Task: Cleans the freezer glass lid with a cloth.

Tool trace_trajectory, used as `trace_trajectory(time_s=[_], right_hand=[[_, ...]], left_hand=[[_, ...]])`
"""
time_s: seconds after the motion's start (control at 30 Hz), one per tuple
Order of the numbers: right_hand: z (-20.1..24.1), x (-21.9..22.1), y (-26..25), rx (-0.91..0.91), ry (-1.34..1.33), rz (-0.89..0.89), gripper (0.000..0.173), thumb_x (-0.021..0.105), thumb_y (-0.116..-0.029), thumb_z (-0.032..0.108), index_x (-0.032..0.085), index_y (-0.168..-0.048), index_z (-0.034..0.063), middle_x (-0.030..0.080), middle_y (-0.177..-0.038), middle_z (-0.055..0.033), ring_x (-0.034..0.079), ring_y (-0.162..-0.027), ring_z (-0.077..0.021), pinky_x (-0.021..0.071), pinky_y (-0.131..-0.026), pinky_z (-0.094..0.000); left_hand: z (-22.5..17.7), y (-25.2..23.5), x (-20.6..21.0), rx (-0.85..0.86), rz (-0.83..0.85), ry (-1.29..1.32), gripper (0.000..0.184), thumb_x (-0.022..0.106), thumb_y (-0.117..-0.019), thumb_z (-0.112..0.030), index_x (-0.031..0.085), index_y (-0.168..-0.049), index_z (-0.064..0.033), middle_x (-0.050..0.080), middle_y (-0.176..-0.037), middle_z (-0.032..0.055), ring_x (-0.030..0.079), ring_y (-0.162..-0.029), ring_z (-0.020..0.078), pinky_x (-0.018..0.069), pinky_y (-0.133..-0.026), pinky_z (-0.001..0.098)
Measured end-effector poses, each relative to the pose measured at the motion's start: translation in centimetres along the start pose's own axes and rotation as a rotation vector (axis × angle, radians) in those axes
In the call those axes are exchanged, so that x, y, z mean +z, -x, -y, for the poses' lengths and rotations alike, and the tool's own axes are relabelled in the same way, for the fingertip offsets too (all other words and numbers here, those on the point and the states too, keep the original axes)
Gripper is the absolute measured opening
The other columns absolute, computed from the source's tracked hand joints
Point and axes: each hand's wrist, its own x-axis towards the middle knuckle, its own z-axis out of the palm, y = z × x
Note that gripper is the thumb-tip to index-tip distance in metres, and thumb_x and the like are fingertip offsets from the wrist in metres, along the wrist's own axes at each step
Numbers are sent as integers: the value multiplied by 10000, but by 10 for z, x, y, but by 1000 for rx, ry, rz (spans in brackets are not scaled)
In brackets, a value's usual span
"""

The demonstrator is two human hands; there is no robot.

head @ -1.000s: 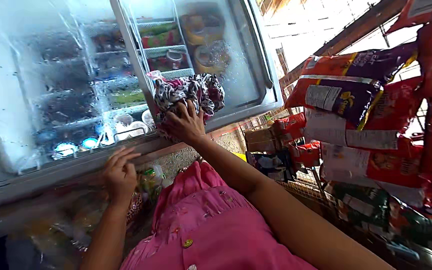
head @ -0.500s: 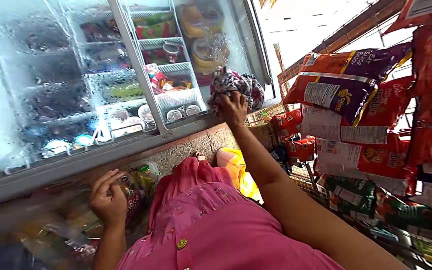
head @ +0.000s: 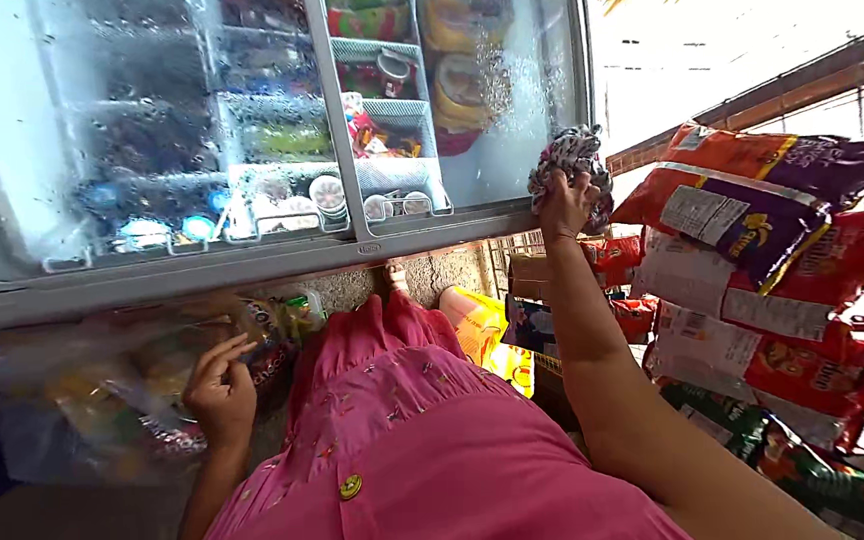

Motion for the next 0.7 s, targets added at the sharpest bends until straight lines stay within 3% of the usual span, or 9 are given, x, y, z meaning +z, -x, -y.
trace_trajectory(time_s=[0.13, 0.23, 0.33, 0.43, 0.53, 0.6, 0.63, 0.67, 0.7], right_hand=[[-13, -40, 9, 154, 93, 295, 487, 674, -908, 108, 620, -1392, 127, 407, -1491, -394, 376, -1353, -647, 436, -921, -785], [1, -77, -2, 120, 139, 457, 382, 684, -904, 104, 707, -1285, 120, 495, -1456, -332, 402, -1349, -616, 436, -892, -801], [42, -120, -24, -3, 97, 406, 356, 668, -941, 133, 723, -1285, 203, 547, -1425, -274, 457, -1325, -563, 469, -868, -745], [81, -164, -54, -189, 37, 312, 347, 636, -974, 123, 714, -1303, 205, 563, -1430, -246, 471, -1335, -541, 453, -915, -742], [110, -195, -104, -349, -2, 243, 354, 646, -951, 97, 707, -1297, 138, 569, -1396, -281, 495, -1304, -541, 409, -981, -748], [131, -209, -144, -424, -9, 217, 345, 648, -966, 147, 695, -1306, 111, 571, -1385, -286, 499, -1306, -530, 386, -1014, -741], [143, -214, -165, -445, -18, 212, 357, 647, -974, 173, 682, -1324, 107, 565, -1400, -283, 493, -1320, -524, 379, -1026, -744], [155, -218, -188, -462, -30, 206, 372, 643, -983, 191, 665, -1343, 101, 560, -1406, -285, 491, -1329, -518, 380, -1034, -744], [167, -222, -210, -475, -54, 200, 385, 628, -994, 190, 647, -1365, 88, 555, -1414, -289, 491, -1340, -507, 367, -1058, -733]], left_hand=[[9, 15, -3, -78, 40, -16, 269, 460, -970, 36, 704, -969, 148, 716, -1107, 290, 709, -1075, 346, 536, -998, 377], [7, 17, 7, -130, 120, -10, 263, 466, -955, 44, 709, -968, 146, 719, -1106, 286, 704, -1075, 390, 538, -993, 449], [6, 13, 28, -160, 172, 7, 272, 463, -912, 44, 720, -957, 121, 730, -1081, 266, 707, -1045, 413, 542, -955, 516], [10, 7, 43, -240, 280, 11, 282, 478, -925, 28, 723, -1048, 98, 723, -1068, 276, 699, -1014, 445, 523, -922, 608], [3, 4, 49, -369, 406, 14, 271, 506, -994, -7, 714, -1151, 67, 716, -1105, 276, 696, -1032, 435, 515, -954, 619], [1, 13, 51, -375, 447, -18, 277, 508, -1015, -33, 697, -1182, 82, 697, -1148, 305, 675, -1080, 477, 485, -988, 648], [-3, 19, 51, -332, 423, -59, 279, 509, -1020, -42, 694, -1170, 102, 694, -1129, 328, 679, -1055, 503, 490, -965, 664], [-18, 20, 51, -272, 334, -117, 262, 524, -1004, -37, 713, -1086, 125, 707, -1035, 337, 702, -957, 503, 524, -897, 654], [-56, 8, 47, -306, 257, -200, 253, 545, -963, -22, 731, -982, 148, 714, -932, 341, 717, -866, 480, 551, -845, 600]])
